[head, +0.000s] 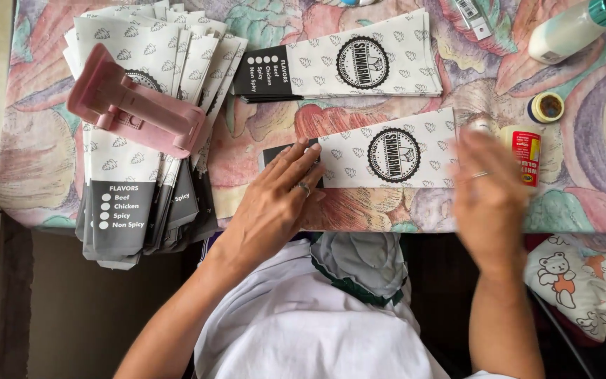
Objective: The person applies glue to the edges of printed shawarma packaging sleeves and presses the layers together to seal them by hand.
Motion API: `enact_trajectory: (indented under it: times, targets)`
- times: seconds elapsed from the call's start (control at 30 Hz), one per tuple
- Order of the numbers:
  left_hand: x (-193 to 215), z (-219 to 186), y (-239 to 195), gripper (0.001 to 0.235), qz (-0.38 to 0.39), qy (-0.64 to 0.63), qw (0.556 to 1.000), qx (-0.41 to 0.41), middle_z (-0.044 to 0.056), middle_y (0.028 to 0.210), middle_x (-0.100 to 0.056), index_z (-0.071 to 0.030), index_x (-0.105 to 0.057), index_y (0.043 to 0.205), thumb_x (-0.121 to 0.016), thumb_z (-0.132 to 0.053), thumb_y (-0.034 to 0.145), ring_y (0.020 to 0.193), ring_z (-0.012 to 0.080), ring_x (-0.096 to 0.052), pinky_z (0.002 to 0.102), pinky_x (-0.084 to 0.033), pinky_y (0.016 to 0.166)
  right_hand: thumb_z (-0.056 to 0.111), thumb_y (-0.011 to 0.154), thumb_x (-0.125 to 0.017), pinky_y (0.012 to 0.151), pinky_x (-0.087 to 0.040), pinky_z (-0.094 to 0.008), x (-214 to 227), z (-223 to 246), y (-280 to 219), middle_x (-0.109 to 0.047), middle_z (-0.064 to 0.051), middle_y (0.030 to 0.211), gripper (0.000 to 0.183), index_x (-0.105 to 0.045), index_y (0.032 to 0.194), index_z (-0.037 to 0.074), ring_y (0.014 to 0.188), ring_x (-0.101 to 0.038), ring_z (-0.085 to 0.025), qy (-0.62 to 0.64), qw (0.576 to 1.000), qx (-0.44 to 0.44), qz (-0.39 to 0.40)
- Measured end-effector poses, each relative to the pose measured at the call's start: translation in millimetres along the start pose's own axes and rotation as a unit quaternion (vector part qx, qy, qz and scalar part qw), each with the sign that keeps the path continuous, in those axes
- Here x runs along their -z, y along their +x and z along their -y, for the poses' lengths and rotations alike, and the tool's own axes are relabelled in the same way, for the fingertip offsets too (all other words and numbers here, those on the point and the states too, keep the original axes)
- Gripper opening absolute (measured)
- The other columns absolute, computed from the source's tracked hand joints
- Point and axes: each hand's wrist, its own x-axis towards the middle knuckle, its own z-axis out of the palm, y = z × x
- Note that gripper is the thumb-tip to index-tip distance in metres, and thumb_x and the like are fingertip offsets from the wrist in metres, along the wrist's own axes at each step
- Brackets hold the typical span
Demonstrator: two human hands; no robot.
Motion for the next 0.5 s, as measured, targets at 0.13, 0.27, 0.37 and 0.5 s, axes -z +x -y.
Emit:
enact_trajectory:
  times: [0.13,0.27,0.37,0.5]
  targets:
    - [-15,17,3,0.034,0.010,0.023,0.999,-0.035,0.028,0.148,-0.053,0.007,-0.065,0.130,-0.061,-0.017,0.105,0.144,0.0452,-0.044,0.055,-0.039,0.121,0.011,0.101,-0.083,0.096,-0.043,-0.051,32,-68,-31,-0.069,-0.031,0.138,0.045,-0.074,0.139,-0.012,0.116,-0.055,-0.045,-0.190,0.978,-0.081,0.042]
    - [-17,16,2,0.030,0.010,0.069,0.996,-0.048,0.021,0.140,-0.063,0.004,-0.070,0.122,-0.063,-0.019,0.103,0.133,0.0440,-0.057,0.052,-0.053,0.102,0.032,0.091,-0.084,0.080,-0.049,-0.045,46,-79,-27,-0.063,-0.019,0.116,0.079,-0.059,0.153,-0.009,0.085,-0.062,-0.032,-0.056,0.932,-0.330,0.141]
    - [-15,14,2,0.028,0.019,0.078,0.995,-0.051,0.021,0.138,-0.065,0.002,-0.072,0.119,-0.064,-0.020,0.102,0.131,0.0433,-0.060,0.051,-0.054,0.098,0.018,0.080,-0.089,0.077,-0.052,-0.033,43,-80,-34,-0.063,-0.013,0.114,0.066,-0.063,0.138,0.000,0.085,-0.061,-0.019,0.104,0.898,-0.423,0.063]
    - [-11,17,5,0.025,0.023,0.053,0.998,-0.039,0.018,0.133,-0.069,-0.004,-0.074,0.117,-0.069,-0.021,0.100,0.126,0.0366,-0.066,0.046,-0.061,0.089,-0.005,0.085,-0.085,0.068,-0.066,-0.034,50,-79,-48,-0.070,-0.008,0.106,0.040,-0.065,0.117,0.006,0.091,-0.072,-0.017,0.437,0.787,-0.394,-0.187]
